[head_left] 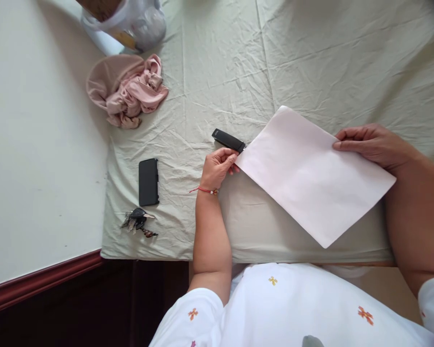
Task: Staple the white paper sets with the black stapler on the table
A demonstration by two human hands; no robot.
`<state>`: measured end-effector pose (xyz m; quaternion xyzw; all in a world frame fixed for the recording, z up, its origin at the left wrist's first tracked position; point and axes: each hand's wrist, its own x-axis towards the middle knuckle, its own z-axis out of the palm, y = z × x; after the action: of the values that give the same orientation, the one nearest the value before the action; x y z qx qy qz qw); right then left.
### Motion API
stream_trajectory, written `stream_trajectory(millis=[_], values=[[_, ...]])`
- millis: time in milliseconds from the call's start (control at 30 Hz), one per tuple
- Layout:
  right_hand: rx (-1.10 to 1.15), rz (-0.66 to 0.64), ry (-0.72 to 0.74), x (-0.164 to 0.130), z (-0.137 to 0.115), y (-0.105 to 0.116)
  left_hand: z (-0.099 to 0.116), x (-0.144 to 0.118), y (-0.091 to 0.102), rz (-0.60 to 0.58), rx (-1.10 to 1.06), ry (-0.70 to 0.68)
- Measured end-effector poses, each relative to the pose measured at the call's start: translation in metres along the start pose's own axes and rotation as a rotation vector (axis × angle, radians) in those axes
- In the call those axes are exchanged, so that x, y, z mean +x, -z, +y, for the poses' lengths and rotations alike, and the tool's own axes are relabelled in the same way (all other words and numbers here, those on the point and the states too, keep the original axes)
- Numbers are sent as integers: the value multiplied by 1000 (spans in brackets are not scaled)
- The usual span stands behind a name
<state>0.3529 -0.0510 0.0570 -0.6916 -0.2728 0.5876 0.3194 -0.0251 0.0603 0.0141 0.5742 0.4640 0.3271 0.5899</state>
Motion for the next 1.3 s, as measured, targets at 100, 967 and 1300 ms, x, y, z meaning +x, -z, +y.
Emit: stream_trajectory(millis=[100,967,1300], values=[[12,26,0,1,0,1,-1,1,-2,279,94,-171],[0,24,42,5,2,2,-6,9,1,173,352,-508],[-6,26,19,1,0,1,-16,15,6,158,383,-567]])
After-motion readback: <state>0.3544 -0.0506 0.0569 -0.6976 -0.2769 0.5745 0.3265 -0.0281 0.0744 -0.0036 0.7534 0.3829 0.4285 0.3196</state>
